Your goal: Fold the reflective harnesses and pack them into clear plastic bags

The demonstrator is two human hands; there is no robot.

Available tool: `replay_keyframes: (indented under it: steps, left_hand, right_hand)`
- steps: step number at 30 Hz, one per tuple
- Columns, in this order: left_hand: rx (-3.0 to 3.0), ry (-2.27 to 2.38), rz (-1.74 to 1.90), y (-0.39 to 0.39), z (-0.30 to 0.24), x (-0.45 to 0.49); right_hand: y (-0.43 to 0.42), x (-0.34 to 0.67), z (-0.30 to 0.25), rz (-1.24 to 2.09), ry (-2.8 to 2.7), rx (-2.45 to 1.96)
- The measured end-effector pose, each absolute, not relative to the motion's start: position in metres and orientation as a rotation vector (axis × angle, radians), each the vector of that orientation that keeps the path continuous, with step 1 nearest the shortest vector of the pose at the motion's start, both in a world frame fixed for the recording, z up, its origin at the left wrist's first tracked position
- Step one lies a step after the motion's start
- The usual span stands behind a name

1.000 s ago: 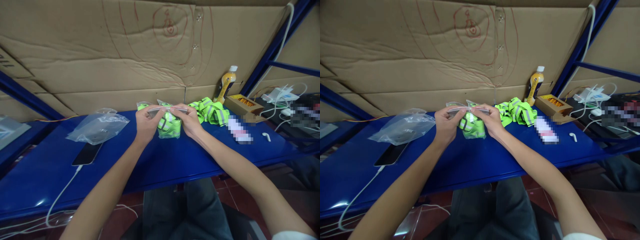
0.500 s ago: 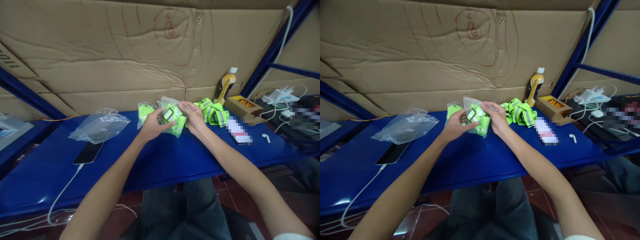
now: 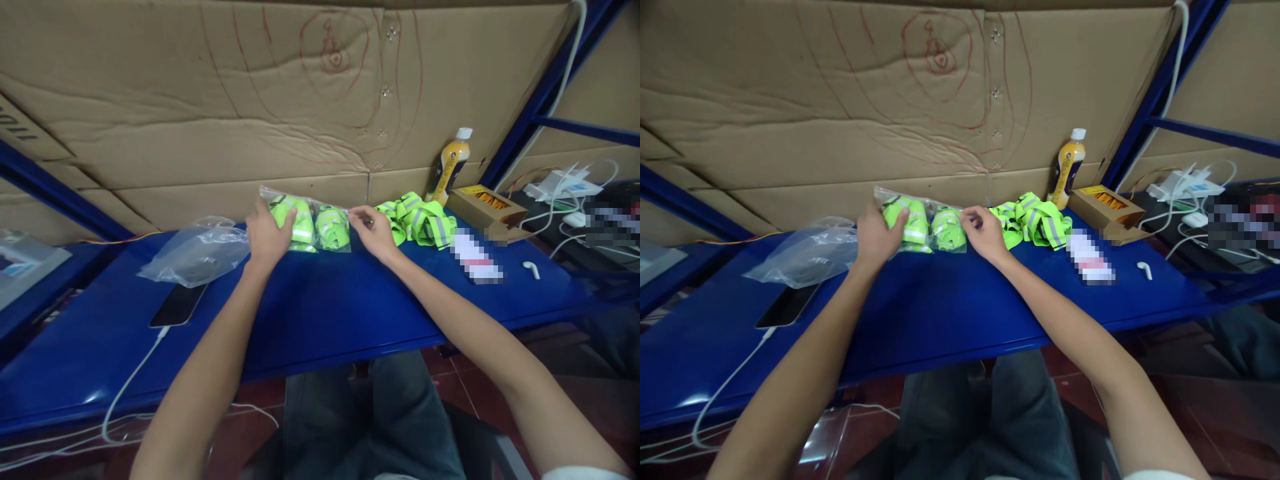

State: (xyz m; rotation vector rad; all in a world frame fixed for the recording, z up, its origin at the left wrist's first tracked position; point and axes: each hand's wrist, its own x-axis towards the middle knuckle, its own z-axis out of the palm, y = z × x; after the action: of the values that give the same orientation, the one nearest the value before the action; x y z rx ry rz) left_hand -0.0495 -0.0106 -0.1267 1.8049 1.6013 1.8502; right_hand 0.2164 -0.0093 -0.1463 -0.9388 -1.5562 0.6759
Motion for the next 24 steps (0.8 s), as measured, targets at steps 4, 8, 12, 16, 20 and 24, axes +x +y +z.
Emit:
replay_keyframes:
  steps: [4, 8, 12, 16, 20, 24]
  left_hand:
    - [2.216, 1.854, 1.585, -0.019, -0.124, -0.027]
    - [2.497, 1.936, 0.980, -0.012, -0.131, -0.019]
    - [2.516, 2.073, 0.526, -0.001, -0.138, -0.027]
    - [2.472, 2.070, 0.457, 0.004, -0.138, -0.033]
    - [2.373, 2.091, 0.512, 0.004, -0.140, -0.032]
    - [2.339, 2.114, 0.581, 0.001, -0.146, -0.029]
  right_hand:
    - [-0.022, 0.216, -0.151, 0.275, -2.069, -0.961]
    - [-0.030, 0.213, -0.156, 0.198, -2.399, -1.098]
    - [-0.031, 0.210, -0.156, 0.122, -2.474, -1.179]
    - [-0.026, 0.203, -0.156, 0.085, -2.510, -1.176]
    - [-0.015, 0.194, -0.160, 0.125, -2.516, -1.131]
    - [-0.004, 0.190, -0.162, 0.126, -2.502, -1.144]
